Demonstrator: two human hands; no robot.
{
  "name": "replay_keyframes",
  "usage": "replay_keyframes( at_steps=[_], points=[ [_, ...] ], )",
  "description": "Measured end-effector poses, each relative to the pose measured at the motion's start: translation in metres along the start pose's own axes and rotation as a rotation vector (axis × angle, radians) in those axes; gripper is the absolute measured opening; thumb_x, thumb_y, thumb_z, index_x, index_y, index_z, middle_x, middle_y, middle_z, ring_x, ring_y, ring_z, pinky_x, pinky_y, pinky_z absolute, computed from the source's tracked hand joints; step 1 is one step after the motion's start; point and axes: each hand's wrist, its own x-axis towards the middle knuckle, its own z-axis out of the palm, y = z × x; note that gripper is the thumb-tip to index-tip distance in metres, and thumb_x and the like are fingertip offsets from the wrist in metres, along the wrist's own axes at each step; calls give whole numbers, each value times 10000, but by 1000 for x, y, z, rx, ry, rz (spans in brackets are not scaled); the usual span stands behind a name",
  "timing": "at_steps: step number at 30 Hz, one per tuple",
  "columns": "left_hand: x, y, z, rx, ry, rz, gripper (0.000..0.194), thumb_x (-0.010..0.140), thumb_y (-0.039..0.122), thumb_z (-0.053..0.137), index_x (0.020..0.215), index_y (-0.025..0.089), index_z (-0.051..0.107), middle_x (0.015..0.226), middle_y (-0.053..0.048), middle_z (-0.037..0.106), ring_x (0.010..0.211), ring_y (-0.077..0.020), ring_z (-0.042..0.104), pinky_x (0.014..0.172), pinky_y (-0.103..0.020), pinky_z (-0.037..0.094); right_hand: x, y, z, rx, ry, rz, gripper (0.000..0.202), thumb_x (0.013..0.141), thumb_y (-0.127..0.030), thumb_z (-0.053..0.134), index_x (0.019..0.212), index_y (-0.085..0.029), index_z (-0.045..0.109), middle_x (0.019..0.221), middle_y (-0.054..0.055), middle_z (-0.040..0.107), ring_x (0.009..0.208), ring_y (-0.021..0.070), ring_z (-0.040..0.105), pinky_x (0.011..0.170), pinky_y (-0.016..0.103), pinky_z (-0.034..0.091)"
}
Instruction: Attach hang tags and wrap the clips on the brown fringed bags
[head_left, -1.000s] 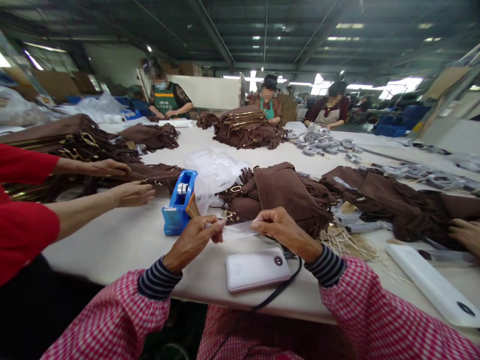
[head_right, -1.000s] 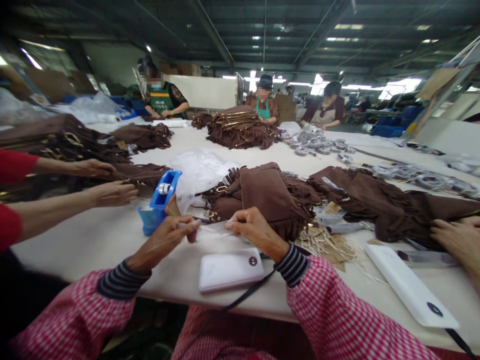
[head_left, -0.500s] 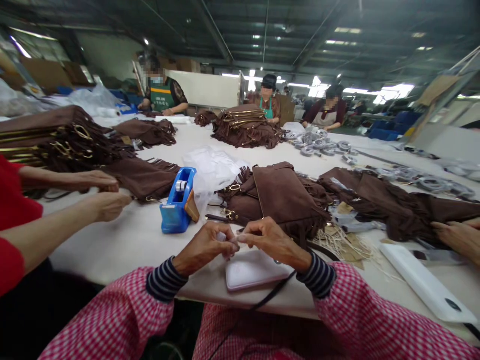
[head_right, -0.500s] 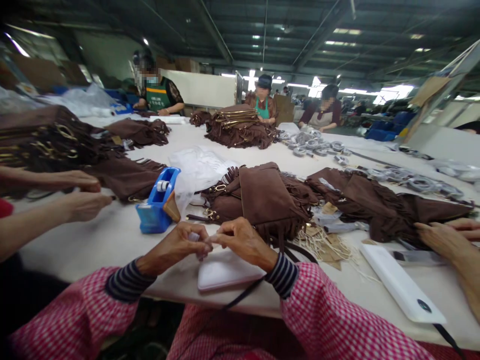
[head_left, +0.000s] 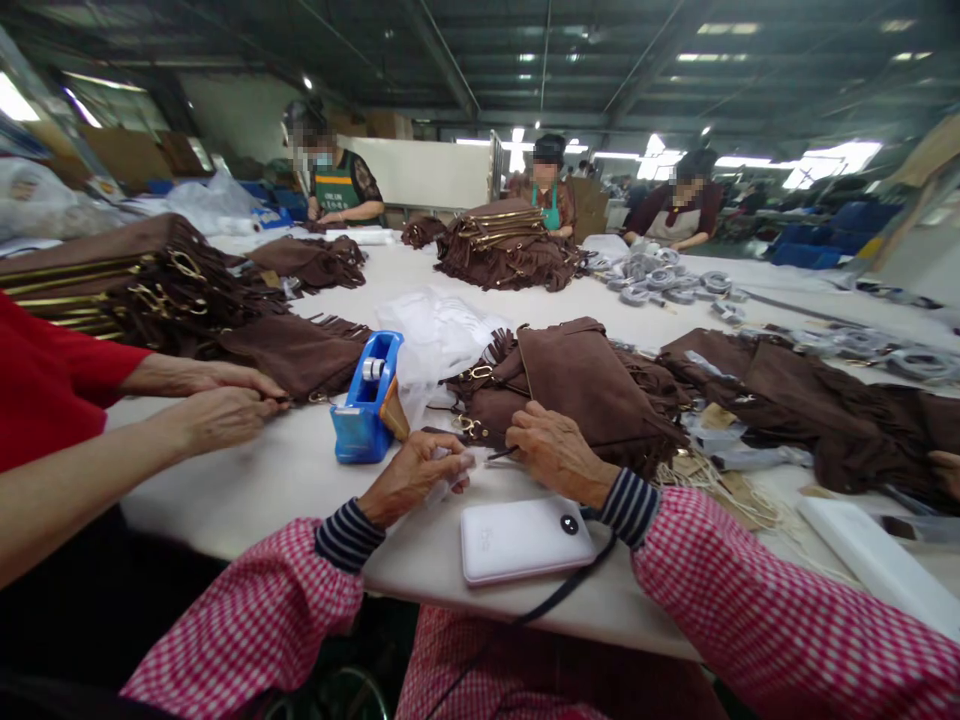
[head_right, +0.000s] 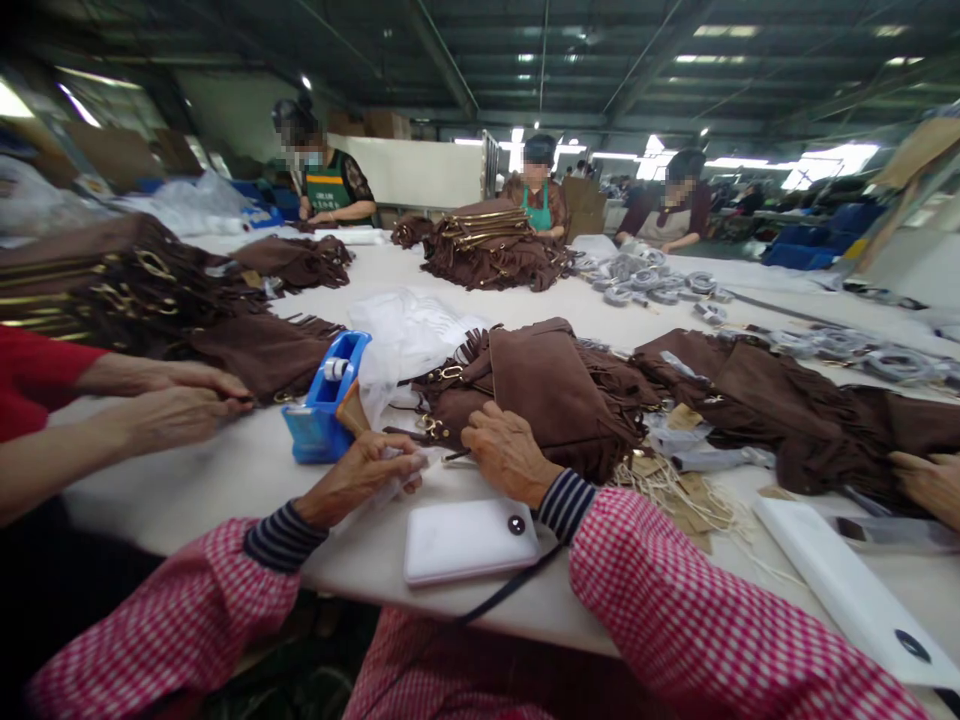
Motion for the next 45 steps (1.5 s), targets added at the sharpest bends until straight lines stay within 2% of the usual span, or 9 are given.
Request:
replay_keyframes(
  at_steps=[4, 6, 9, 15, 22, 28, 34, 38, 45],
  points=[
    [3, -9, -1, -66, 41, -46, 323, 797, 435, 742, 805, 116, 694, 701, -66, 705, 605, -146, 634, 576, -240, 479, -3, 9, -10, 260, 73, 111, 36, 903, -181, 620, 911, -193, 653, 919, 30, 639, 908, 186, 530, 789, 297, 381],
    [4, -10, -3, -73, 62, -72, 317, 785, 427, 754, 800, 117, 691, 697, -68, 712, 598, -145, 639, 568, -233, 478, -4, 14, -15, 374, 72, 175, 43, 900, -199, 634, 933, -201, 661, 902, 17, 632, 847, 166, 550, 760, 282, 382],
    [5, -9, -4, -76, 68, -80, 307, 780, 416, 761, 800, 117, 695, 693, -64, 718, 594, -141, 641, 586, -238, 491, -5, 16, -18, 447, 48, 192, 42, 898, -220, 648, 925, -208, 678, 886, 12, 636, 804, 154, 560, 742, 275, 371],
    [9, 2, -1, -23, 62, -86, 280, 784, 389, 752, 752, 118, 688, 667, -57, 718, 557, -122, 615, 540, -210, 434, -4, 11, -18, 425, 43, 138, 32, 874, -179, 668, 882, -199, 691, 856, 16, 655, 828, 165, 554, 722, 266, 347],
    [12, 11, 2, -28, 45, -49, 289, 760, 383, 771, 692, 118, 679, 632, -49, 697, 543, -124, 601, 583, -246, 488, -4, 14, -16, 396, 43, 98, 64, 880, -198, 671, 909, -213, 726, 891, 17, 706, 854, 178, 569, 725, 279, 352],
    [8, 6, 0, -102, 44, -135, 306, 739, 411, 791, 757, 128, 678, 665, -54, 709, 539, -124, 609, 531, -225, 452, -5, 14, -11, 389, 83, 27, 174, 960, -235, 583, 945, -220, 756, 975, 20, 736, 876, 182, 559, 777, 299, 379],
    [9, -8, 2, -213, 66, -138, 357, 701, 425, 822, 769, 113, 663, 661, -55, 701, 542, -130, 619, 549, -232, 449, -5, 12, -11, 335, 62, -17, 247, 1010, -282, 516, 947, -221, 747, 951, 30, 719, 872, 186, 526, 821, 328, 354],
    [10, -12, 2, -259, 96, -175, 381, 681, 435, 838, 764, 119, 643, 639, -43, 696, 510, -116, 604, 525, -218, 439, -3, 11, -12, 309, 36, 3, 239, 991, -274, 546, 857, -201, 729, 911, 34, 696, 858, 181, 510, 824, 325, 350],
    [9, -2, 4, -230, 52, -208, 433, 656, 462, 849, 783, 103, 642, 627, -55, 691, 496, -115, 593, 504, -218, 429, -2, 7, -22, 336, -31, 36, 168, 952, -217, 568, 839, -183, 688, 858, 33, 691, 860, 184, 532, 764, 299, 339]
  ],
)
